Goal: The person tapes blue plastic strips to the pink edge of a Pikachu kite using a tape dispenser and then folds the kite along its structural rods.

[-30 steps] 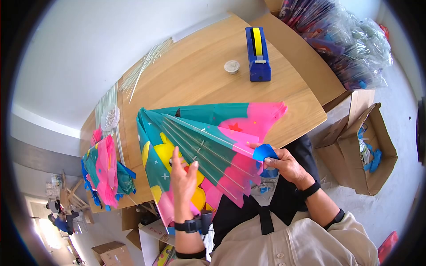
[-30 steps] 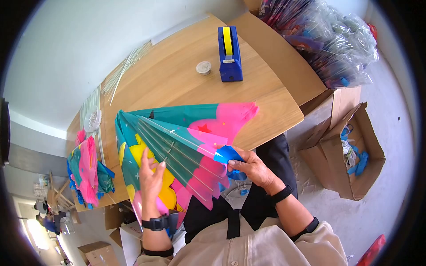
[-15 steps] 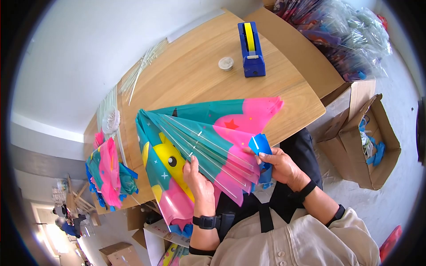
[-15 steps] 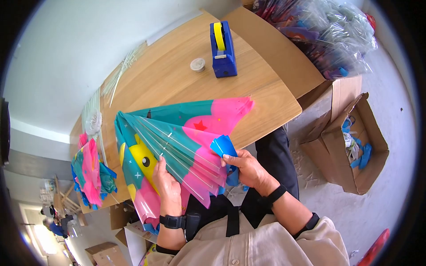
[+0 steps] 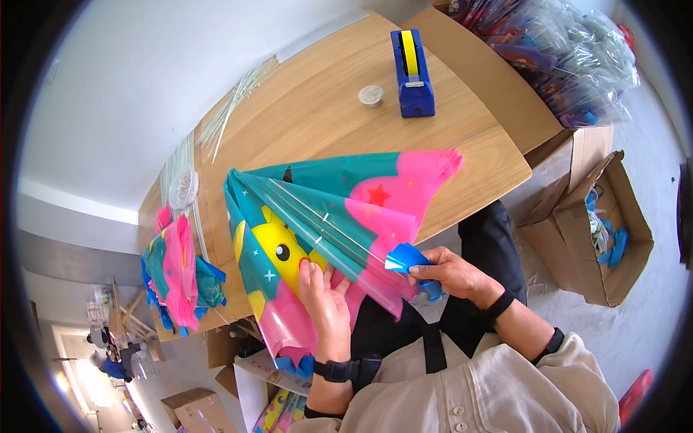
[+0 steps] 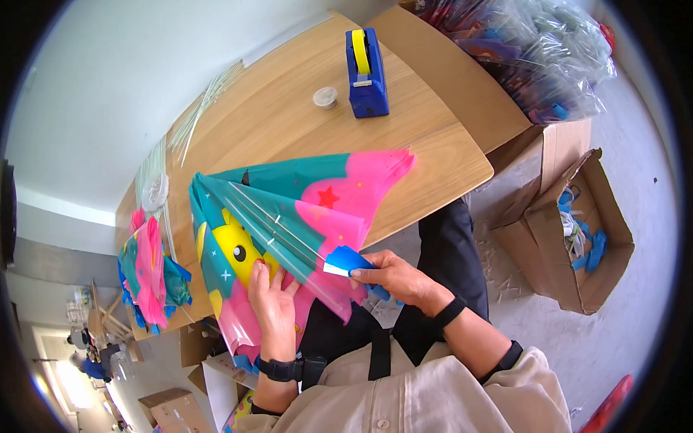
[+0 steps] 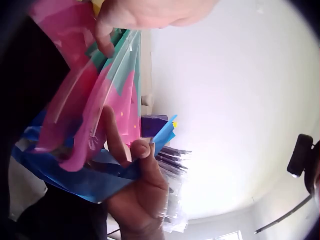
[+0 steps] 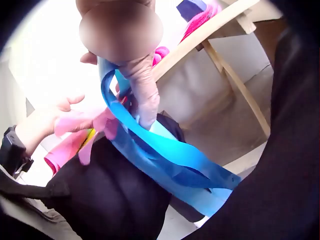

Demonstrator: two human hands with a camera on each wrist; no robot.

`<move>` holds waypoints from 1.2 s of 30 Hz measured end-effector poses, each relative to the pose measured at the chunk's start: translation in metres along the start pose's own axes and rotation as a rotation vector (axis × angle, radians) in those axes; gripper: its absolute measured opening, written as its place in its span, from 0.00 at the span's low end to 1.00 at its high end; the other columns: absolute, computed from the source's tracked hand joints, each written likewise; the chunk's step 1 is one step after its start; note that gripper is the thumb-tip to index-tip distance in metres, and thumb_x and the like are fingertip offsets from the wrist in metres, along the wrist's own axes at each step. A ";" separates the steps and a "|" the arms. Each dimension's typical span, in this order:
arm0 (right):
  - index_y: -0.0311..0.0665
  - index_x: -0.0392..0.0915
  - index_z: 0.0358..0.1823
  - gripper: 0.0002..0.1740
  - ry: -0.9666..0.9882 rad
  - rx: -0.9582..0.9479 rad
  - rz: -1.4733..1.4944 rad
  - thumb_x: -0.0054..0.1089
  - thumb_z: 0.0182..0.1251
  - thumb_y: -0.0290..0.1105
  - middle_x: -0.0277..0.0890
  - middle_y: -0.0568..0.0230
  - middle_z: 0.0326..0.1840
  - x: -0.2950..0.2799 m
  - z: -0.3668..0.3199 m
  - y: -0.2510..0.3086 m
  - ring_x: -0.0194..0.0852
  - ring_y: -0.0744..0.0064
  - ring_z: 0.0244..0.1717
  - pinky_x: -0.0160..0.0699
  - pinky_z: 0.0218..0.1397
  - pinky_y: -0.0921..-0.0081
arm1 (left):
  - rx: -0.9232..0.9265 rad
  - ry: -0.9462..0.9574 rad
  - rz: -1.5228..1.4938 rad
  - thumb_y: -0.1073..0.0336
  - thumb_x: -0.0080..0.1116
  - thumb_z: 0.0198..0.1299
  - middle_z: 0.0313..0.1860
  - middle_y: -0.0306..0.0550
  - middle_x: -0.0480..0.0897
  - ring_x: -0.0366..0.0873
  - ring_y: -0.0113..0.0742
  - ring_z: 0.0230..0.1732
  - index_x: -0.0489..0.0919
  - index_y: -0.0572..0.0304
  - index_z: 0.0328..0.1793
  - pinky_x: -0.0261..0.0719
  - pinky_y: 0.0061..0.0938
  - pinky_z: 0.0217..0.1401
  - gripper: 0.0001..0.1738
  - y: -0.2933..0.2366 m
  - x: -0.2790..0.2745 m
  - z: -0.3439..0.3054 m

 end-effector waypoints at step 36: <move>0.31 0.79 0.30 0.13 -0.076 -0.113 0.105 0.57 0.69 0.34 0.78 0.63 0.24 -0.021 -0.044 0.072 0.76 0.77 0.24 0.77 0.31 0.79 | 0.355 -0.006 1.329 0.80 0.62 0.42 0.49 0.57 0.81 0.81 0.44 0.47 0.62 0.72 0.68 0.77 0.30 0.53 0.41 -0.069 -0.091 0.009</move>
Point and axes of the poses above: each hand's wrist, its own z-axis towards the middle knuckle, its own x-axis out of the palm, y = z × x, the point moved 3 cm from there along z, towards the middle knuckle
